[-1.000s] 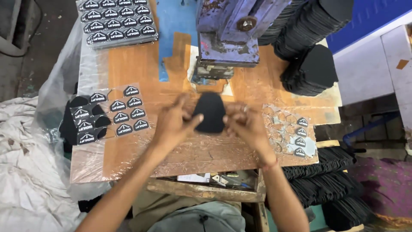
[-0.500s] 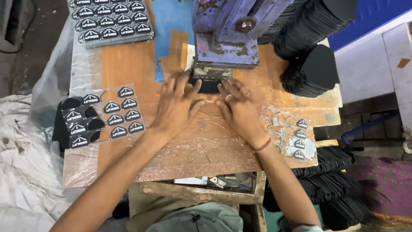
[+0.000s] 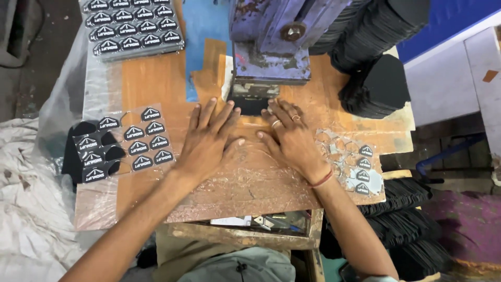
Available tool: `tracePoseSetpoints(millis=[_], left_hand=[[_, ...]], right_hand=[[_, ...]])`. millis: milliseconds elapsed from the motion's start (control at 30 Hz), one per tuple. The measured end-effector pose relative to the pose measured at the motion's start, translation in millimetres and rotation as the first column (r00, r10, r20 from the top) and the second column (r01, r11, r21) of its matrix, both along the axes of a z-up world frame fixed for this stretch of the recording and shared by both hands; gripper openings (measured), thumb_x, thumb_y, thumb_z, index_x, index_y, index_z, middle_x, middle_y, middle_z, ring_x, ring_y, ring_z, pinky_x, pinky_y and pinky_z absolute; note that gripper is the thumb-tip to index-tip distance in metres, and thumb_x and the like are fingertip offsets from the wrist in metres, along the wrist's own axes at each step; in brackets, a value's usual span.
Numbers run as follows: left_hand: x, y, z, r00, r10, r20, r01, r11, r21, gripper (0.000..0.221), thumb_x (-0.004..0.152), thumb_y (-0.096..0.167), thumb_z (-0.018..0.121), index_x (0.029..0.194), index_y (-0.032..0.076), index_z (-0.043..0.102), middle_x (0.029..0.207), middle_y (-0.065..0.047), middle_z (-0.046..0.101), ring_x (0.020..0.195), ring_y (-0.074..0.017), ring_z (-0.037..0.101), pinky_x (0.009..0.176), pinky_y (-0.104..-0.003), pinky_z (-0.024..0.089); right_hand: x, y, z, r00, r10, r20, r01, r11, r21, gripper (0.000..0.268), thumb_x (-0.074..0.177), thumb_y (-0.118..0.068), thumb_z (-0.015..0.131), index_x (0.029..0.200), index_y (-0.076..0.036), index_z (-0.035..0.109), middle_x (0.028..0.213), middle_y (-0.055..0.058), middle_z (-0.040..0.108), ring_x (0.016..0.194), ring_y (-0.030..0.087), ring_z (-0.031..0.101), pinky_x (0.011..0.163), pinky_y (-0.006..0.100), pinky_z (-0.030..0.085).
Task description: Stamping or pressing logo labels onto black fabric patches using an industrial press.
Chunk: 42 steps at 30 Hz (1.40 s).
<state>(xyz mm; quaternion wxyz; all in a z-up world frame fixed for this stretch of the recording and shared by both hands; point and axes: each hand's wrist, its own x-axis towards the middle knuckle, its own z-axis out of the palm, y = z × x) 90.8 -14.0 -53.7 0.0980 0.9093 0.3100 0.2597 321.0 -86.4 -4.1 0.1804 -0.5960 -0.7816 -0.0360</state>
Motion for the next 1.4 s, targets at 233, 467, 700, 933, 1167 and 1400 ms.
tracePoseSetpoints(millis=[233,467,700,933,1167,1400], left_hand=[[-2.5,7.7,6.8,0.998,-0.041,0.038,0.042,0.999,-0.013,0.059,0.095,0.047,0.065,0.137,0.006,0.061,0.155,-0.017,0.045,0.149,-0.0432,0.029,0.119,-0.063,0.024],[-6.9,8.4,-1.3,0.994,-0.060,0.087,0.062,0.998,-0.030,0.058,0.097,0.044,0.065,0.141,0.007,0.061,0.156,-0.013,0.046,0.148,-0.0408,0.031,0.122,-0.062,0.024],[-7.4,3.1,1.2,0.996,-0.060,0.059,0.063,0.997,-0.052,0.058,0.098,0.044,0.062,0.142,0.006,0.059,0.157,-0.013,0.046,0.149,-0.0414,0.030,0.122,-0.061,0.022],[-11.6,1.7,-4.3,0.996,-0.073,-0.041,0.072,0.997,-0.042,0.064,0.103,0.042,0.056,0.156,0.009,0.046,0.160,-0.015,0.038,0.154,-0.0428,0.021,0.123,-0.061,0.017],[-14.8,2.3,-23.1,0.995,-0.079,0.055,0.074,0.993,0.089,0.058,0.103,0.038,0.056,0.156,0.017,0.045,0.168,-0.010,0.029,0.156,-0.0394,0.022,0.126,-0.059,0.017],[-16.0,10.7,-19.6,0.992,-0.075,0.098,0.073,0.997,0.029,0.058,0.101,0.033,0.060,0.154,0.014,0.047,0.163,-0.010,0.043,0.154,-0.0335,0.028,0.126,-0.056,0.020]], right_hand=[[-15.7,-32.6,14.0,0.999,-0.040,-0.030,0.040,0.999,0.004,0.044,0.098,-0.028,0.069,0.130,0.002,0.069,0.141,0.023,0.062,0.135,0.046,0.051,0.114,0.052,0.037],[130.1,-195.1,-12.2,0.649,-0.709,-0.277,0.743,0.668,0.030,0.065,0.090,-0.029,0.087,0.135,0.011,0.060,0.111,0.018,0.071,0.095,0.019,0.068,0.080,0.033,0.053],[48.5,-184.8,82.3,0.570,-0.677,-0.466,0.692,0.701,-0.171,0.018,0.102,-0.014,0.073,0.110,0.002,0.075,0.072,0.001,0.064,0.063,0.002,0.049,0.056,0.022,0.038],[-38.1,-48.1,41.3,0.395,-0.365,-0.843,0.084,0.928,-0.363,0.019,0.102,-0.017,0.059,0.117,-0.011,0.069,0.083,-0.001,0.074,0.068,0.007,0.074,0.056,0.021,0.063],[-30.8,-7.4,-25.5,0.291,-0.387,-0.875,0.020,0.917,-0.399,0.038,0.095,-0.002,0.070,0.132,-0.001,0.069,0.099,0.002,0.072,0.080,0.007,0.065,0.058,0.027,0.061],[-25.8,6.3,-32.6,0.214,-0.476,-0.853,0.083,0.879,-0.469,0.044,0.094,-0.005,0.070,0.135,0.003,0.055,0.091,0.004,0.072,0.071,0.008,0.067,0.052,0.026,0.060]])
